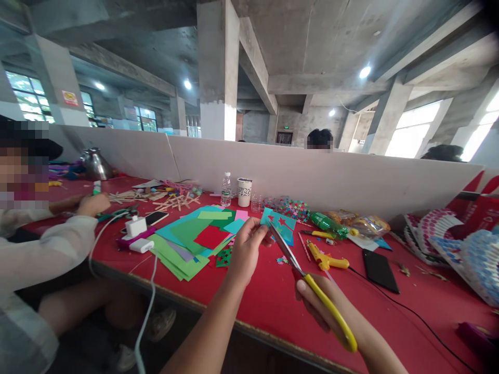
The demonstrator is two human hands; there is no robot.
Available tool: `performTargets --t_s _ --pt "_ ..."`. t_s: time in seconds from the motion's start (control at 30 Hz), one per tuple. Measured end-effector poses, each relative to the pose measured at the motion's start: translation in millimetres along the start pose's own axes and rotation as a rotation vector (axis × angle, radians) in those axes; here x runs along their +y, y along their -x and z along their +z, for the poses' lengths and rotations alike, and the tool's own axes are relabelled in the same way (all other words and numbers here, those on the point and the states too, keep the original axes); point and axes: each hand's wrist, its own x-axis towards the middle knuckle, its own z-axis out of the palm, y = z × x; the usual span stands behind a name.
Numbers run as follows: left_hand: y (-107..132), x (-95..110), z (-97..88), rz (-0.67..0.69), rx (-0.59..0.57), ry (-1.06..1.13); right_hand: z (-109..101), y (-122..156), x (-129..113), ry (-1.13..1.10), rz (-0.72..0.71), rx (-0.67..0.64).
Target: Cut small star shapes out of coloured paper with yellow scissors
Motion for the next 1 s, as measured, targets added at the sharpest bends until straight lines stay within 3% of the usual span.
performTargets --t_s 0.3,1.0 --pt "-1 -2 -0.3 0.003 0.000 0.019 5 -2 5 -0.177 0.068 -0.022" --pt "-3 -10 -5.5 -0.010 -0.019 0.060 4 -2 5 -0.135 0.048 -0.012"
